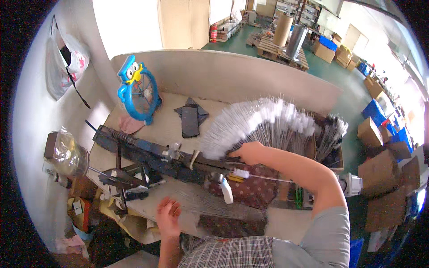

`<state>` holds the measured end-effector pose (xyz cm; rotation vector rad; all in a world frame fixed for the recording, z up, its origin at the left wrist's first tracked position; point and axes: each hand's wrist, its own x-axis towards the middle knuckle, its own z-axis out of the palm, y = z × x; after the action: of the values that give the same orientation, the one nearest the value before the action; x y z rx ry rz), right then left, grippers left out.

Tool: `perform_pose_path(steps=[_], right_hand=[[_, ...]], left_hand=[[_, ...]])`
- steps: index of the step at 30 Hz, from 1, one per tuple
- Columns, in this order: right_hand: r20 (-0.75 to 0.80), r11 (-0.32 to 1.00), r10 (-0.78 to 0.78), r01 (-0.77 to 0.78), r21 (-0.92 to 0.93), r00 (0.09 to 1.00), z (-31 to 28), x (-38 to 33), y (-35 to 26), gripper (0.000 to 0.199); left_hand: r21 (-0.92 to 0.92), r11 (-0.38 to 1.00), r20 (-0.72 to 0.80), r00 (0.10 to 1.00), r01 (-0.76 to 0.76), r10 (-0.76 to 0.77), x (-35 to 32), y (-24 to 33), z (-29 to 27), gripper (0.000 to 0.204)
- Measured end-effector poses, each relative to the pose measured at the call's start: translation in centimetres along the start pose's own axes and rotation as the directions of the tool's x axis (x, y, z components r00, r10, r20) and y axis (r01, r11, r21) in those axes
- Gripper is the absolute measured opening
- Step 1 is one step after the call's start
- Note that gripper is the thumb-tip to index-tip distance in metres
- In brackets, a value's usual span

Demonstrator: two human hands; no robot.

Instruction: Manufacturing hygiene brushes by assembling bristles and metal sleeves onto wire cores using a specialized crimping machine.

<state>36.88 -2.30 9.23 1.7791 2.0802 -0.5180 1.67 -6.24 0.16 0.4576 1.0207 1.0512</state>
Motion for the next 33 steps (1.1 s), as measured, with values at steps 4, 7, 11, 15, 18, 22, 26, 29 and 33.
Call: perform_pose_path(steps=[4,7,11,15,18,22,26,29,33], right_hand=[[-0.076,0.967,0.240,-0.245,-0.065,0.968,0.9,1.7,4.5,0.049],[-0.132,0.921,0.380,-0.388,-0.039,0.915,-0.3,1.8,7.8,0.053],[-0.131,0.905,0.411,-0.421,-0.059,0.902,-0.5,2.7,8.4,0.051],[-0.208,0.935,0.322,-0.346,-0.085,0.923,0.2,3.0,6.6,0.048],[-0.235,0.959,0.226,-0.258,-0.115,0.945,-0.1,2.0,4.9,0.050],[-0.223,0.977,0.166,-0.191,-0.094,0.960,0.5,1.6,4.9,0.049],[-0.249,0.989,0.146,-0.144,0.027,0.958,1.5,1.7,5.4,0.047],[-0.205,0.976,0.176,-0.144,0.165,0.963,-0.4,0.7,3.3,0.046],[-0.136,0.912,0.120,-0.055,0.407,0.983,0.8,1.1,1.5,0.046]], left_hand=[[0.003,0.997,-0.183,0.980,-0.073,0.073,0.4,1.5,-3.1,0.032],[-0.007,0.999,-0.137,0.990,-0.047,0.046,1.3,1.3,-4.9,0.031],[0.051,0.999,-0.192,0.981,0.005,0.005,2.7,-0.2,-4.7,0.030],[-0.010,0.999,-0.212,0.976,0.053,-0.054,2.5,-0.2,-3.0,0.027],[-0.033,0.999,-0.212,0.977,0.022,-0.028,2.3,-0.1,-2.5,0.025],[0.004,1.000,-0.204,0.979,0.026,-0.025,2.4,-0.3,-2.5,0.024],[0.010,1.000,-0.134,0.991,0.005,-0.004,2.8,-1.0,-3.3,0.023],[0.009,0.999,-0.177,0.984,0.039,-0.037,2.3,-0.8,-2.3,0.021],[0.031,0.996,-0.192,0.979,0.081,-0.073,2.2,-0.6,-1.3,0.019]])
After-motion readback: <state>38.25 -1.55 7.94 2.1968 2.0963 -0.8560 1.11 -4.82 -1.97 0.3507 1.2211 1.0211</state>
